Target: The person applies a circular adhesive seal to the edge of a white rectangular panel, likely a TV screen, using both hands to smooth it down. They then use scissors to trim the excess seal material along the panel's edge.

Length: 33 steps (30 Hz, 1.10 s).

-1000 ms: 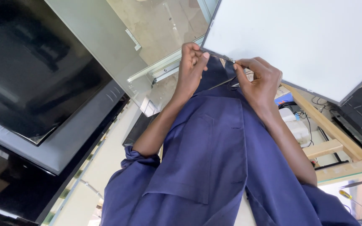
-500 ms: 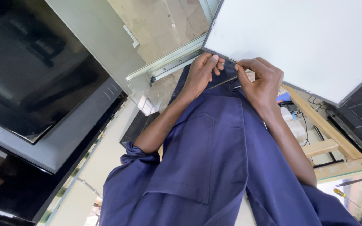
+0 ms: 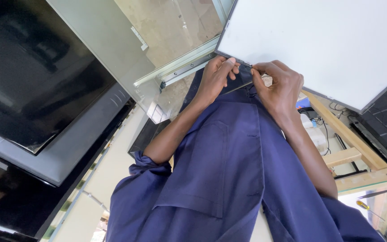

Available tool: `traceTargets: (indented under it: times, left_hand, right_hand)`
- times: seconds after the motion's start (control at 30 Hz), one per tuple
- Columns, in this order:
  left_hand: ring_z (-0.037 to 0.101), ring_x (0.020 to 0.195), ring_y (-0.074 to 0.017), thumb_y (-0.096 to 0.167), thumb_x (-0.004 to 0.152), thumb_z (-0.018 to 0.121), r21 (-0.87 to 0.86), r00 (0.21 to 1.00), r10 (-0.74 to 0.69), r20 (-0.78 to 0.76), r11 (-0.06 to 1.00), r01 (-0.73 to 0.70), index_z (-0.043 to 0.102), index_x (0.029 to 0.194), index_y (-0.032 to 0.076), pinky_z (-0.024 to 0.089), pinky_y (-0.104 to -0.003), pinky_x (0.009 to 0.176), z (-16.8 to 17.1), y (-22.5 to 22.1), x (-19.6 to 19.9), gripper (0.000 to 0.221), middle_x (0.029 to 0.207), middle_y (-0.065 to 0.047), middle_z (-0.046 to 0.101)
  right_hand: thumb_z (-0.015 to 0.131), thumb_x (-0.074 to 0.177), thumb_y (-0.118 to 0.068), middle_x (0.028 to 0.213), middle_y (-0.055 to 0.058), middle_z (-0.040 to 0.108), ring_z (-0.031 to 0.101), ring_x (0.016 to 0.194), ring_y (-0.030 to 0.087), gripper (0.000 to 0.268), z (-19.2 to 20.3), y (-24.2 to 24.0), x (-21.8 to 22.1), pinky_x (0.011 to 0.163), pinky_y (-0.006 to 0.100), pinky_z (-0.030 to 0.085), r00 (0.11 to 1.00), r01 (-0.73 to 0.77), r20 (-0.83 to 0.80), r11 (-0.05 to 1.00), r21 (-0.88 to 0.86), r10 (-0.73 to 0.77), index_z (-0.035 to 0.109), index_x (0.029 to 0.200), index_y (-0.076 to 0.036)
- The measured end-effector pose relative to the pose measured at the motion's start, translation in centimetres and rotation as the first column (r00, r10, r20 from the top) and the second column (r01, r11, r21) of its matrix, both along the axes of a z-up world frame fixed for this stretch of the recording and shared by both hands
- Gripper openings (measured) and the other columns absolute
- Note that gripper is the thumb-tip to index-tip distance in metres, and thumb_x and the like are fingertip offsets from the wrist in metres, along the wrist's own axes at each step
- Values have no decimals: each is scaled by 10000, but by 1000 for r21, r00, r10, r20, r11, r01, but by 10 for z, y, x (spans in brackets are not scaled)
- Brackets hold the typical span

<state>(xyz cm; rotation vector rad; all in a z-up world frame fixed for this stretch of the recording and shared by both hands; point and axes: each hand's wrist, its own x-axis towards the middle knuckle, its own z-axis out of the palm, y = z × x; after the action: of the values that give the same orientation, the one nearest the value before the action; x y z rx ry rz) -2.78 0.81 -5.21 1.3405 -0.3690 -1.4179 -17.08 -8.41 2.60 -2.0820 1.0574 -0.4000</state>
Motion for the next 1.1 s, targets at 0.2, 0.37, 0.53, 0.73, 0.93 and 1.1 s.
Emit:
traceTargets:
  times: [0.2,0.37,0.53,0.73,0.93,1.1]
  left_hand:
    - [664,715,-144,196,1006,461,29,1000,4,-7,1000,-4,660,968,-42,486,-199,474,1,-2,1,312,778,-127,667]
    - [668,725,-149,200,1011,463,21,1000,-2,-2,1000,2,653,976,-52,491,-202,482,0,-1,1,317,786,-133,667]
    - [668,722,-144,221,996,489,31,1000,2,-20,1000,-1,644,977,-70,487,-199,480,4,-4,2,330,787,-135,665]
    - [673,705,-147,226,968,529,43,1000,8,3,999,-9,646,960,-79,487,-199,464,8,-7,2,327,768,-141,662]
    - [666,684,-133,241,938,569,81,999,-3,46,997,-1,663,911,-48,486,-200,470,27,-13,7,305,733,-109,659]
    - [627,582,-93,248,902,611,77,992,9,127,997,-19,681,801,29,437,-195,460,14,-18,1,251,610,-66,644]
  right_hand:
    - [781,928,-82,714,79,626,662,689,358,77,-2,-1,-1,584,384,477,998,-17,-64,998,-64,13,736,879,-119]
    - [781,928,-87,705,59,613,658,671,345,81,0,0,0,583,381,482,995,-25,-94,996,-91,17,737,882,-137]
    - [769,935,-103,715,62,622,656,654,353,69,2,1,0,546,377,479,991,-42,-133,993,-115,26,740,889,-144]
    - [759,945,-93,710,59,622,656,628,345,79,5,1,5,526,364,466,989,-35,-148,991,-130,15,743,886,-142]
    - [771,930,-141,716,44,613,656,633,344,71,1,1,4,516,369,461,980,-61,-199,984,-169,27,733,878,-171]
    - [744,958,-123,705,33,614,649,596,303,95,1,1,5,517,337,441,981,-44,-191,988,-151,15,741,871,-162]
